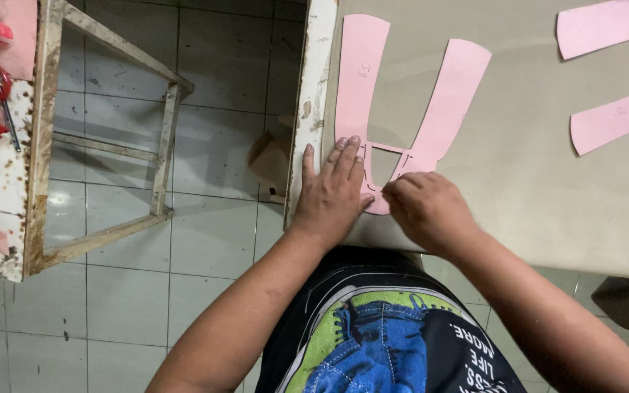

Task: The person aligns pink paper shoe pattern pieces on a padded work table and uses a small pointed tool to mark or punch holes along the dashed lines of the pattern. They reposition and flip the pattern pieces and trace around them on the table surface.

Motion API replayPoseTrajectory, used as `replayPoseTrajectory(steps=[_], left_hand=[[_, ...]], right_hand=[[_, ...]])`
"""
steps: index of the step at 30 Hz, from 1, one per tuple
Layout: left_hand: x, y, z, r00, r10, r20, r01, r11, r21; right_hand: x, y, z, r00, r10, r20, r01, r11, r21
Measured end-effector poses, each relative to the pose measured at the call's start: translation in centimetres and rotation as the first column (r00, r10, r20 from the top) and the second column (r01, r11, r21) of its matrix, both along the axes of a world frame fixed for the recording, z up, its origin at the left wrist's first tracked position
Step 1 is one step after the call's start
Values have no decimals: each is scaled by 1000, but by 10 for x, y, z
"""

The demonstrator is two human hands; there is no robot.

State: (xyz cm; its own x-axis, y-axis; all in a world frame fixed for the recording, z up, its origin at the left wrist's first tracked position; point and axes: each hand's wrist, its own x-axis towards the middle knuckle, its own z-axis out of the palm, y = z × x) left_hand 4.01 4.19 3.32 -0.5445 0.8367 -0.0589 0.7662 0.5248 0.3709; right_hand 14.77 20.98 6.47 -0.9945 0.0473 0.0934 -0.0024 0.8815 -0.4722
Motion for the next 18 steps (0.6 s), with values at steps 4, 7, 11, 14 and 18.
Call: replayPoseTrajectory(steps=[4, 7, 11, 14, 18], left_hand=[[0, -2, -3, 1000, 7, -12, -6, 999, 37], [0, -3, -5, 1000, 10, -18, -9, 1000, 30], [0, -5, -5, 1000, 18, -24, -17, 999, 47], [1, -7, -5, 998, 13, -54, -9, 997, 78], [0, -6, -7, 1000, 16, 9, -16, 999, 43]], right_hand=[[-15, 2, -8, 1000, -19, -21, 14, 978, -210], [-32, 12, -10, 987, -162, -13, 157, 970, -185], [-39, 16, -5, 981, -192, -35, 175, 945, -276], [-37, 10, -1, 980, -198, -36, 182, 950, -252], [-38, 5, -3, 982, -185, -42, 169, 953, -250]])
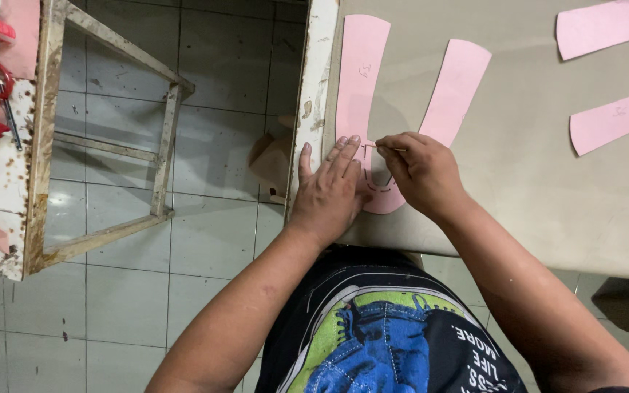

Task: The person aligns pink paper shoe pattern pieces on a padded work table and uses a small pointed tool to mark or punch holes along the dashed lines of the pattern. They reposition and flip the pattern pieces and trace around them on the table surface.

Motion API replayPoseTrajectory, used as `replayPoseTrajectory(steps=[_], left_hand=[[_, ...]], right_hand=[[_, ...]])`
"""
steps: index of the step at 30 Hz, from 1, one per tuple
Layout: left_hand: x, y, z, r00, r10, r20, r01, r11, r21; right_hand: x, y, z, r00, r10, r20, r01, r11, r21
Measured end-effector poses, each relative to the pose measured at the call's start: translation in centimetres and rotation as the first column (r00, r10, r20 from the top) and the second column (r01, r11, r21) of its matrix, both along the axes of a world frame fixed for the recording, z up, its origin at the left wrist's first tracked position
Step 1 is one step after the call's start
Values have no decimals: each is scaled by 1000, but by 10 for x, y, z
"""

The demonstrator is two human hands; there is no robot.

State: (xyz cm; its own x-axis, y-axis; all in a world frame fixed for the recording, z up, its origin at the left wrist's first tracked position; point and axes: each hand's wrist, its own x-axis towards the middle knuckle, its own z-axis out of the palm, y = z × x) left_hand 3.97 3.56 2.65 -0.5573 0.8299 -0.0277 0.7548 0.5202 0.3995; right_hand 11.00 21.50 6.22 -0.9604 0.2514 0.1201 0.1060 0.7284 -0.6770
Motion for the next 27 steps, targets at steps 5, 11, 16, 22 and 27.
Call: replayPoseTrajectory(steps=[5, 11, 16, 22, 27], left_hand=[[-1, 2, -3, 999, 27, 37, -27, 1000, 6], [-1, 2, -3, 999, 30, 22, -30, 1000, 8], [-3, 2, -1, 998, 18, 61, -17, 1000, -13], [-3, 0, -1, 999, 4, 44, -5, 1000, 9], [-5, 0, -1, 998, -3, 62, 3, 1000, -2]], right_hand=[[0, -2, -4, 992, 120, -26, -114, 980, 161], [2, -1, -4, 996, 94, -4, -93, 989, 119], [12, -1, -1, 993, 72, 98, -77, 996, 49], [21, -10, -1, 990, 141, -18, -138, 985, 101], [28, -14, 0, 984, 174, 42, -178, 978, 108]])
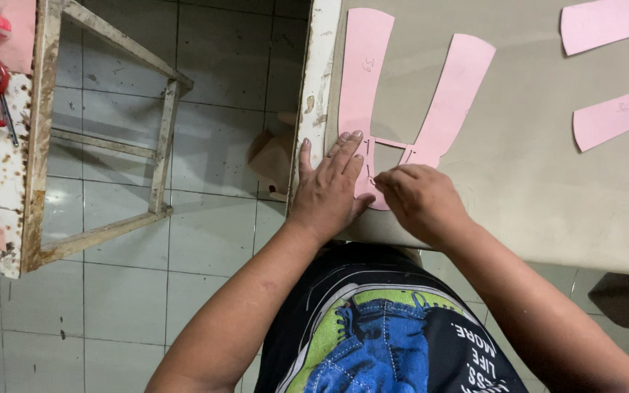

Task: The person aligns pink paper shoe pattern pieces on a padded work table and uses a small pointed tool to mark or punch holes along the dashed lines of the pattern. They reposition and flip the pattern pieces and trace around them on the table surface.

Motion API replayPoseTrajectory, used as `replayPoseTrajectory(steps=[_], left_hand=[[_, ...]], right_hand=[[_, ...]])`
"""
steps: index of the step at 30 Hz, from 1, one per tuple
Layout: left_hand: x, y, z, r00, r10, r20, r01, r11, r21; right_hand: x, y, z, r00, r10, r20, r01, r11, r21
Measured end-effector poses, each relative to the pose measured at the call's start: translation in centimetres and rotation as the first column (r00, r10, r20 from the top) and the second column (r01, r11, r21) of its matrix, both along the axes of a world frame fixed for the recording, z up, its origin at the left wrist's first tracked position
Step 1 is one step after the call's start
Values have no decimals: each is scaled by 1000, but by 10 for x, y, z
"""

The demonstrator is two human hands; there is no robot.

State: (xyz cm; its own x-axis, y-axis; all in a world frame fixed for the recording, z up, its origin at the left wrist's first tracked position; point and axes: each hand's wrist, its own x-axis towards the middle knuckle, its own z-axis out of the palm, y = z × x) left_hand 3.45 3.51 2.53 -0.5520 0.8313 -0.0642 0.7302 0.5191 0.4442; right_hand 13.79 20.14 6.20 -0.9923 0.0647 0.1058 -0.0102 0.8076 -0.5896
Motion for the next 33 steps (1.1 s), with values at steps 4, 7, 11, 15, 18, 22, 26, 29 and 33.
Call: replayPoseTrajectory(steps=[4, 7, 11, 15, 18, 22, 26, 29, 33], left_hand=[[1, 0, -1, 1000, 3, 0, -3, 1000, -9], [1, -1, -2, 1000, -3, -2, 3, 1000, -22], [1, -1, -3, 1000, -5, 12, 6, 1000, -28], [2, 0, -5, 1000, -14, -1, 14, 999, -48], [1, 0, -5, 1000, -14, 12, 15, 998, -64], [1, 0, -4, 1000, -20, -11, 19, 997, -71], [1, -1, -4, 999, -21, -27, 19, 999, -50], [1, -1, -4, 1000, -23, -1, 23, 996, -81], [2, -1, -3, 999, -36, -23, 34, 997, -68]], right_hand=[[1, 3, -3, 999, -34, -22, 32, 997, -66], [5, 4, -3, 994, -64, 84, 69, 996, -56], [12, 2, -1, 995, -72, 74, 77, 994, -73], [17, -2, 2, 999, -28, 15, 29, 999, -42], [20, -2, 5, 999, -9, 32, 7, 999, 46], [18, -3, 3, 1000, -15, 25, 16, 999, -42], [21, 1, 0, 998, -55, 18, 56, 994, -90], [29, 6, 2, 990, -121, 69, 126, 989, -79], [34, 7, 1, 980, -172, 99, 181, 980, -80]])
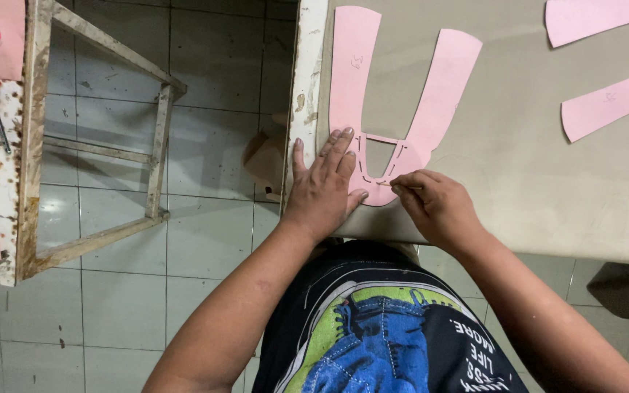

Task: The person aligns pink paper shoe pattern pieces on a padded work table and uses a small pointed tool to mark or punch holes along the dashed lines of the pattern. They reposition and flip the pattern pieces and trace around them on the table surface.

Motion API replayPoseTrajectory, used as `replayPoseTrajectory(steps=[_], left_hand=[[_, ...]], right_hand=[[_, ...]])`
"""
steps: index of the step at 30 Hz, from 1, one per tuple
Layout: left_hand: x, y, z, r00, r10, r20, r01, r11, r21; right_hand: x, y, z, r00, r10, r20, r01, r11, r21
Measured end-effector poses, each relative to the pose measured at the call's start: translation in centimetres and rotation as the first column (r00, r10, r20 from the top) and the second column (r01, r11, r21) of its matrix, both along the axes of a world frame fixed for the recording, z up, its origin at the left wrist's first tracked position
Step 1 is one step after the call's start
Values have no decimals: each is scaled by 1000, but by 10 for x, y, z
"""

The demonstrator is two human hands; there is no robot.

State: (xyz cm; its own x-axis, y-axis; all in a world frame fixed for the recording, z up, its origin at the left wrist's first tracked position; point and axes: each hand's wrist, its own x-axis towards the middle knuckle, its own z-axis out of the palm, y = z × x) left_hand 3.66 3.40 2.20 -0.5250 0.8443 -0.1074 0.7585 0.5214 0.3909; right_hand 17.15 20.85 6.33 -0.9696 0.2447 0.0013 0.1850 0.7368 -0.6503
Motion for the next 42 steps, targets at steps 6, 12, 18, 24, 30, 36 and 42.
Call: replayPoseTrajectory(steps=[6, 12, 18, 24, 30, 36, 42], left_hand=[[-1, 0, 3, 1000, -4, 10, 4, 1000, 24], [-2, 0, 7, 999, -4, 32, 4, 1000, 5], [-2, 1, 8, 1000, -12, 22, 12, 1000, -14], [0, 1, 4, 999, -19, 47, 19, 1000, -1], [4, 4, 4, 996, -43, 73, 42, 999, 6], [2, 7, 8, 993, -39, 114, 41, 999, -20], [4, 9, 7, 993, -61, 103, 71, 993, -90]], right_hand=[[0, -1, 0, 998, 44, -49, -44, 999, 10], [1, -8, 0, 994, 64, -86, -53, 990, 127], [-1, 0, -2, 999, -22, -30, 24, 998, 64], [-2, 14, -4, 991, -110, -80, 114, 992, 44], [0, 2, -6, 989, -18, -144, 44, 984, 174], [-8, 10, -7, 995, -56, -83, 69, 984, 163], [-6, 12, -8, 997, -49, -58, 54, 994, 92]])
